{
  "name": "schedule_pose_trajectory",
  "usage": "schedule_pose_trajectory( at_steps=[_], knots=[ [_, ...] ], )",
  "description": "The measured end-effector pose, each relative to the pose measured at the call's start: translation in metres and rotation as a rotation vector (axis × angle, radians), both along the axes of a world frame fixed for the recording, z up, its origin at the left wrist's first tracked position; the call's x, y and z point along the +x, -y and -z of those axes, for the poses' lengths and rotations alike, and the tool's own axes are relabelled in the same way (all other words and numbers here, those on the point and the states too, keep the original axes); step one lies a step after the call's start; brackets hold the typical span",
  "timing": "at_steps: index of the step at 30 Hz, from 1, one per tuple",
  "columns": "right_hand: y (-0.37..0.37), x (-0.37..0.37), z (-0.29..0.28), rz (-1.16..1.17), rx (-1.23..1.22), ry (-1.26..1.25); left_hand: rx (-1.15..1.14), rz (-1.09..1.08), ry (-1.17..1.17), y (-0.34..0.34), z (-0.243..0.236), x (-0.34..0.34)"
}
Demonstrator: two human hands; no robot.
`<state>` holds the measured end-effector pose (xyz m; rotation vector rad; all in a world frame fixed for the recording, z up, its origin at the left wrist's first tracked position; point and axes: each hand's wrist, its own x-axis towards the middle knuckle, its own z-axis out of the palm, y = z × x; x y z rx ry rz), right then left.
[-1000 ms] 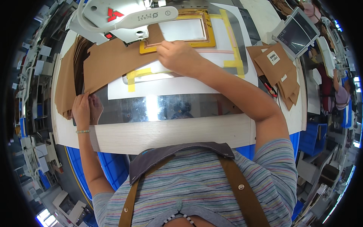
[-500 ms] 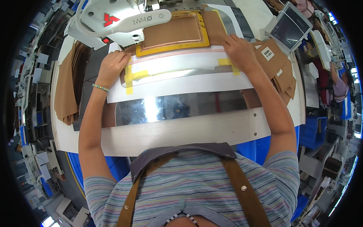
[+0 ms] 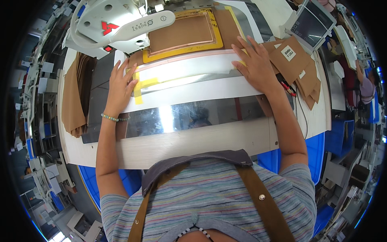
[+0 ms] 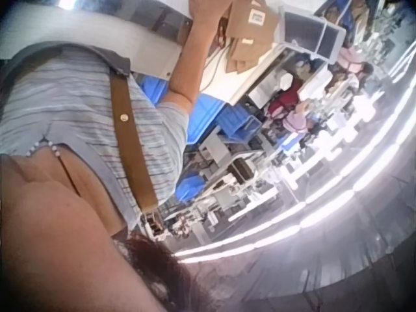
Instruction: The person aligns fabric pieces and labels into a sewing machine template, stitches them with the machine, and places the sewn pieces into a storage bin.
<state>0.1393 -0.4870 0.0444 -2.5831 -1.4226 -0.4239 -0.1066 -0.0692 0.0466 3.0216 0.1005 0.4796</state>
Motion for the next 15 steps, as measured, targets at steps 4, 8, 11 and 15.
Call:
schedule_pose_trajectory(
  at_steps=[4,8,11,15],
  knots=[
    [0.003,0.002,0.002,0.019,-0.025,-0.011,-0.100,0.020,0.013,-0.005,0.002,-0.006],
    [0.003,0.005,-0.002,0.001,-0.021,-0.021,-0.164,0.045,-0.014,-0.011,0.002,-0.009],
    [0.004,0.008,-0.004,0.019,0.031,0.001,-0.187,0.012,0.081,-0.006,0.006,-0.006],
    [0.013,0.011,-0.002,0.002,0.093,0.004,-0.104,0.027,0.000,-0.007,0.003,-0.008]
  ],
)
